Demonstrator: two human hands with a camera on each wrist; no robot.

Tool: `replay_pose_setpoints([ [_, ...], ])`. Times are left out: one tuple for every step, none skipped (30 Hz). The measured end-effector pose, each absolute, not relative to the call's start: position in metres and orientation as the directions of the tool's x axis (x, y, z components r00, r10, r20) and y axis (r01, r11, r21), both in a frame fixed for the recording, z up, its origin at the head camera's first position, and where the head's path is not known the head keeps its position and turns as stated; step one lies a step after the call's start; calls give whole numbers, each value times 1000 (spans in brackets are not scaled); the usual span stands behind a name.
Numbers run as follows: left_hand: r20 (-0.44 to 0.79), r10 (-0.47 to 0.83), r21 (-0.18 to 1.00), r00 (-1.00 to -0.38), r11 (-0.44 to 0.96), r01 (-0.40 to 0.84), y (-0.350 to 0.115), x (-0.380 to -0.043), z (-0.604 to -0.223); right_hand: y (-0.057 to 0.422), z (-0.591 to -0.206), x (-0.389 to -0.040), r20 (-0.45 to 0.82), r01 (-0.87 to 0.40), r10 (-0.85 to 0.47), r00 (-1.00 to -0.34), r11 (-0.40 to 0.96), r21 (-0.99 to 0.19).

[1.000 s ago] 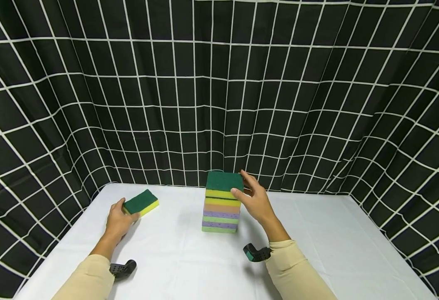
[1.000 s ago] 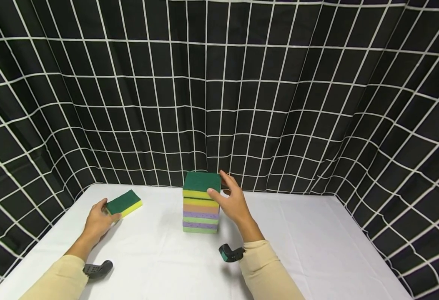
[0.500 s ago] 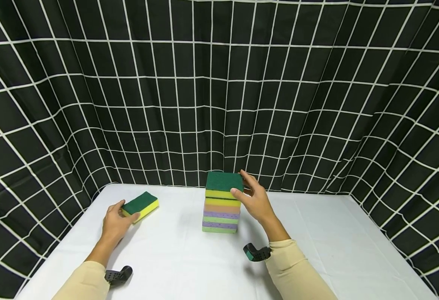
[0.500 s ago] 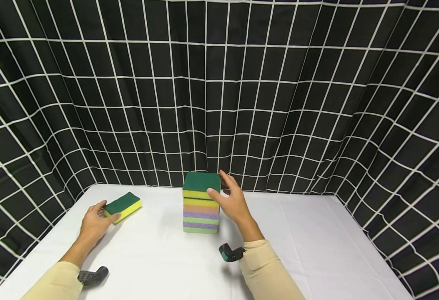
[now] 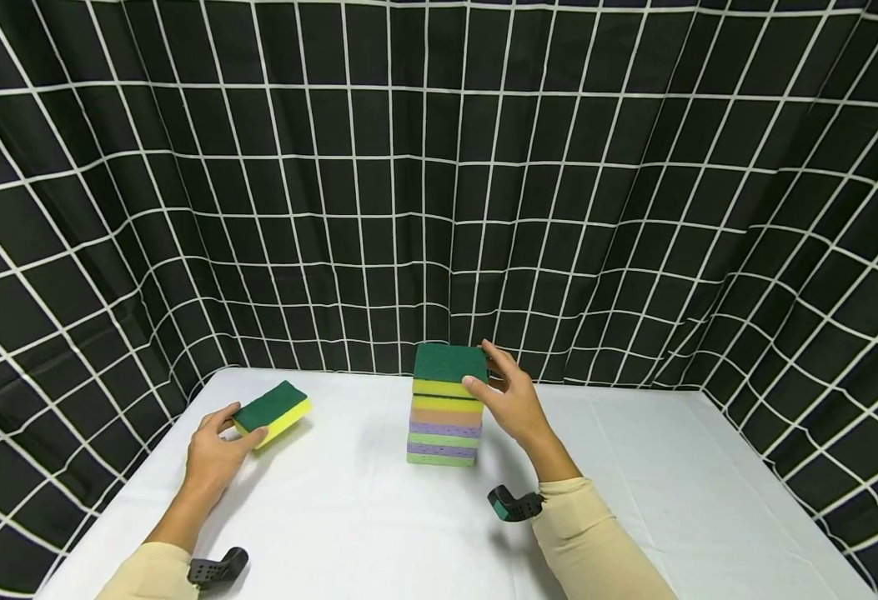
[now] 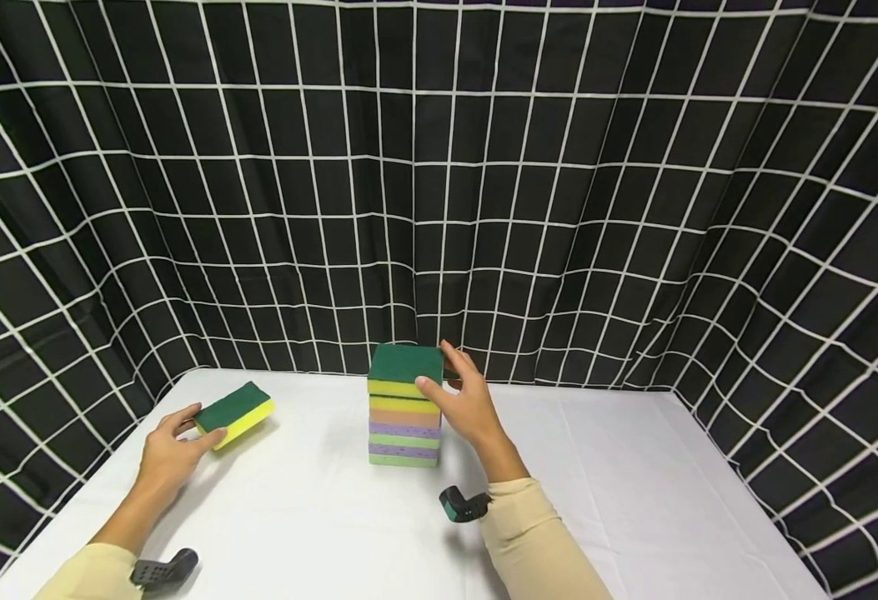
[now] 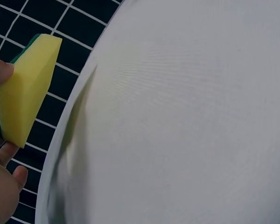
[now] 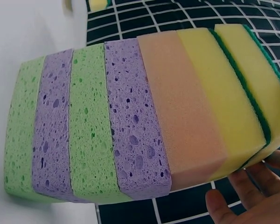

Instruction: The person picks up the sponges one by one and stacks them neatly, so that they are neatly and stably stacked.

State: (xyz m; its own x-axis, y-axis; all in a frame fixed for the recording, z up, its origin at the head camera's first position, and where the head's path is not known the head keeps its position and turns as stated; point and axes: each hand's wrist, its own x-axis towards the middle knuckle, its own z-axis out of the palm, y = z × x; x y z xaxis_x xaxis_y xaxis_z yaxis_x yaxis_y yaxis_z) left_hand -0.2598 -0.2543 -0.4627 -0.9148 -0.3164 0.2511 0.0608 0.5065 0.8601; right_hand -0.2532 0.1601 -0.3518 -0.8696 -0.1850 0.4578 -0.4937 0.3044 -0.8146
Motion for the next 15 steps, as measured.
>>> replay_pose_setpoints([
  [257, -315, 861, -914, 503, 69, -254, -259, -461, 160, -352, -253, 456, -492, -185, -871, 304, -816],
  [264, -312, 862, -913, 501, 78, -254, -258, -460, 160, -352, -253, 453, -489, -184, -872, 304, -817],
  [269, -309, 864, -912, 497, 87, -254, -257, -459, 160, -352, -253, 450, -486, -183, -874, 304, -819],
  [276, -305, 864, -912, 494, 96, -253, -256, -458, 161, -352, -253, 449, -484, -182, -875, 305, -820],
  [282, -300, 865, -911, 491, 106, -253, -255, -457, 161, -352, -253, 448, -483, -181, -876, 306, -821],
  [287, -297, 866, -911, 487, 115, -253, -254, -455, 161, -351, -253, 447, -482, -180, -876, 305, -821],
  [294, -293, 867, -910, 482, 124, -252, -254, -454, 161, -351, -253, 447, -482, -180, -876, 302, -823],
  [301, -290, 867, -909, 480, 134, -252, -253, -452, 161, -351, -253, 447, -481, -179, -876, 302, -823],
  [310, -286, 866, -907, 479, 145, -252, -253, -451, 161, -351, -253, 448, -482, -179, -876, 300, -823],
  [319, -281, 862, -905, 483, 154, -251, -252, -449, 161, -351, -253, 449, -483, -180, -875, 298, -823],
  [329, -277, 858, -903, 487, 163, -251, -252, -447, 160, -351, -253, 448, -483, -181, -876, 298, -823],
  [341, -273, 854, -899, 489, 176, -250, -252, -445, 160, -351, -253, 447, -483, -182, -876, 295, -825],
  [354, -270, 850, -895, 492, 188, -250, -252, -442, 160, -350, -253, 448, -483, -183, -875, 295, -824],
  [365, -265, 844, -892, 498, 197, -248, -252, -439, 160, -351, -253, 447, -483, -184, -875, 298, -823],
  [376, -258, 840, -890, 501, 209, -247, -251, -436, 160, -351, -253, 447, -483, -185, -875, 296, -824],
])
